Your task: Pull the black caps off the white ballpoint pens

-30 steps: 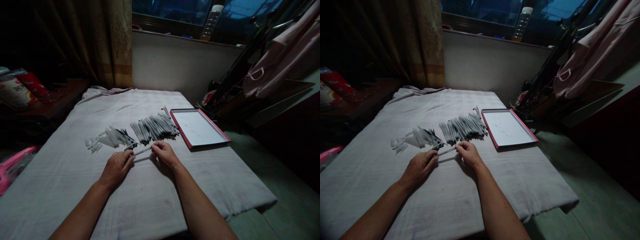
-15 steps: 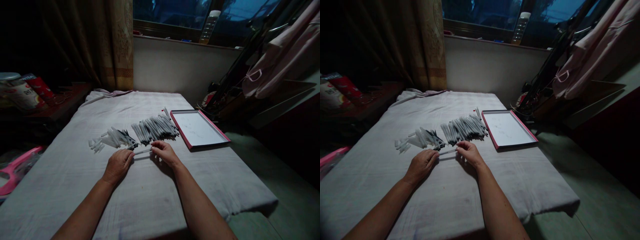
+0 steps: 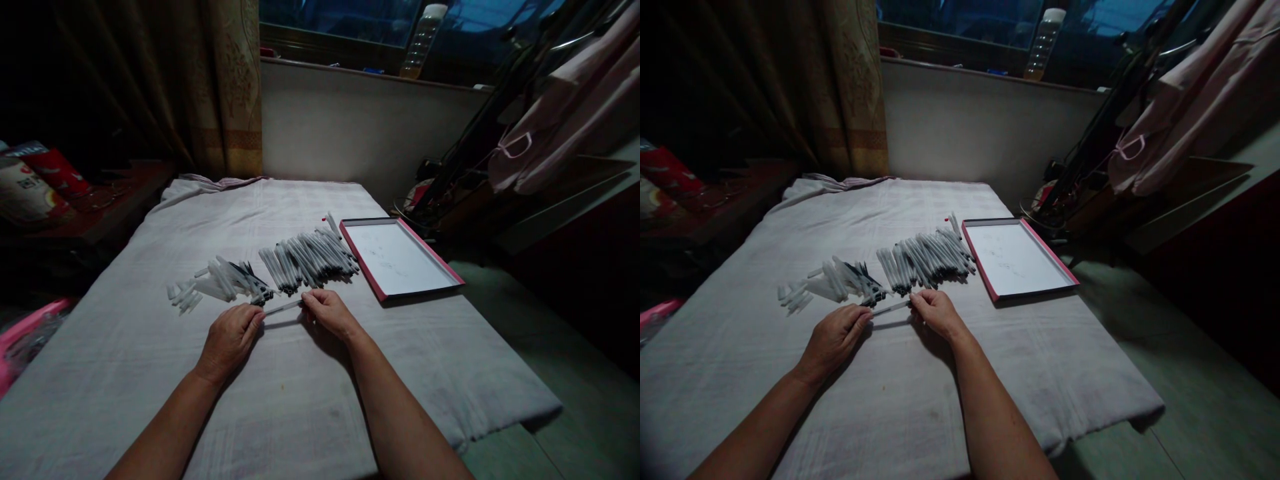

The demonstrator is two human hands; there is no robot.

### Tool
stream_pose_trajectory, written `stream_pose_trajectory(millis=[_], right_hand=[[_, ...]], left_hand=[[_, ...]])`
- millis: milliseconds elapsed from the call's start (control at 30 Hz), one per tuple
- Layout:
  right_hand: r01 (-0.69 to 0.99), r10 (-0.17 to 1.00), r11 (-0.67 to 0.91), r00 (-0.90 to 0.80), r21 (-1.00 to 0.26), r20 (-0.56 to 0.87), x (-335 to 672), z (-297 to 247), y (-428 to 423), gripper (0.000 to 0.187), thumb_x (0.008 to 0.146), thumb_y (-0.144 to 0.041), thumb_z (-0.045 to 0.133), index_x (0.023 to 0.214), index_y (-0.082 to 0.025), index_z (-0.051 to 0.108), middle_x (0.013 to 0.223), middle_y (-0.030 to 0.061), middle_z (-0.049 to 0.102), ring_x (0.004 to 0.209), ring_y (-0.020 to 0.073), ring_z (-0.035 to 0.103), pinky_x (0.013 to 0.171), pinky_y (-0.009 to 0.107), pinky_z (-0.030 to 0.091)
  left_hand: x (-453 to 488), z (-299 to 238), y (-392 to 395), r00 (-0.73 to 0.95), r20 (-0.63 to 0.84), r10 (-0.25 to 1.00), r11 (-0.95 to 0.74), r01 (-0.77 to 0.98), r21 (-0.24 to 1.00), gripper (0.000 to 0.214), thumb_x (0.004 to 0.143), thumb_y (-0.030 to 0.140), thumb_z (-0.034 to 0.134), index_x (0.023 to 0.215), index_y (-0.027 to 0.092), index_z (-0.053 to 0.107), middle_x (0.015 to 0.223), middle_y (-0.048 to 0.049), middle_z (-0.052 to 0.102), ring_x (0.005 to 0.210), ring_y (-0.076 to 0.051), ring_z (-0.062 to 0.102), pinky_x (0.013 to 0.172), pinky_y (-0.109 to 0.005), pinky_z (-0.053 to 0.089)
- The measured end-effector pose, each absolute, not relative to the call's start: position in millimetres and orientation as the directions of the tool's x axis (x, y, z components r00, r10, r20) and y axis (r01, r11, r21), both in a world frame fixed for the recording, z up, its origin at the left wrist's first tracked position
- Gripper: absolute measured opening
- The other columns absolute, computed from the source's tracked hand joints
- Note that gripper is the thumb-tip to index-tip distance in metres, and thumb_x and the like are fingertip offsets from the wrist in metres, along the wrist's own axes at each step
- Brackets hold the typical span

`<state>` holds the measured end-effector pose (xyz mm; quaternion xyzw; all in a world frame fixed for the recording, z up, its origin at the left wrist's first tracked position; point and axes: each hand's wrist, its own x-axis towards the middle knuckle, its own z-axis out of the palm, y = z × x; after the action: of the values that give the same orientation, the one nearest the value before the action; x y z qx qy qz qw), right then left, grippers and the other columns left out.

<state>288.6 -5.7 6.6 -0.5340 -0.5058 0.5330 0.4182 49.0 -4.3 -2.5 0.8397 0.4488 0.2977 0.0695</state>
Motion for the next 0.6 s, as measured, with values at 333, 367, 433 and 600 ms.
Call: stream_pose_trajectory(millis=[333, 367, 433, 600], right_hand=[[0.114, 0.979, -0.164, -0.105, -0.980, -0.176, 288.1, 7.8, -8.7, 0.051, 0.083, -0.063, 0.062, 0.059, -0.019, 0.057, 0.049, -0.0036, 0.053, 0.043, 0.0094, 0.047, 0.043, 0.021, 0.034], [0.119, 0.978, -0.167, -0.108, -0.979, -0.180, 288.1, 7.9, -8.8, 0.050, 0.083, -0.063, 0.062, 0.059, -0.019, 0.057, 0.049, -0.0037, 0.053, 0.043, 0.0095, 0.047, 0.043, 0.021, 0.033], [0.126, 0.977, -0.166, -0.111, -0.978, -0.180, 287.8, 8.7, -9.4, 0.047, 0.082, -0.059, 0.064, 0.060, -0.019, 0.057, 0.050, -0.0042, 0.053, 0.043, 0.0092, 0.047, 0.043, 0.021, 0.033], [0.143, 0.984, -0.143, -0.087, -0.979, -0.156, 286.9, 11.3, -12.4, 0.038, 0.082, -0.051, 0.065, 0.062, -0.018, 0.061, 0.049, -0.0048, 0.053, 0.044, 0.0091, 0.046, 0.044, 0.021, 0.033]], left_hand=[[48.9, -0.8, -4.2, 0.417, 0.395, 0.818, -0.566, 0.706, 0.427, 0.044, 0.101, 0.051, 0.036, 0.088, 0.022, 0.067, 0.084, -0.0040, 0.072, 0.078, -0.019, 0.067, 0.072, -0.031, 0.049], [49.0, -0.9, -4.4, 0.417, 0.388, 0.822, -0.562, 0.706, 0.431, 0.043, 0.101, 0.050, 0.037, 0.088, 0.022, 0.067, 0.084, -0.0039, 0.072, 0.078, -0.019, 0.067, 0.073, -0.031, 0.049], [49.1, -0.9, -5.1, 0.415, 0.372, 0.830, -0.552, 0.708, 0.441, 0.040, 0.100, 0.049, 0.038, 0.090, 0.022, 0.066, 0.084, -0.0037, 0.072, 0.078, -0.019, 0.067, 0.074, -0.031, 0.049], [49.3, -0.1, -7.1, 0.397, 0.363, 0.843, -0.530, 0.728, 0.435, 0.032, 0.096, 0.050, 0.046, 0.094, 0.022, 0.061, 0.084, -0.0032, 0.070, 0.077, -0.021, 0.066, 0.073, -0.032, 0.050]])
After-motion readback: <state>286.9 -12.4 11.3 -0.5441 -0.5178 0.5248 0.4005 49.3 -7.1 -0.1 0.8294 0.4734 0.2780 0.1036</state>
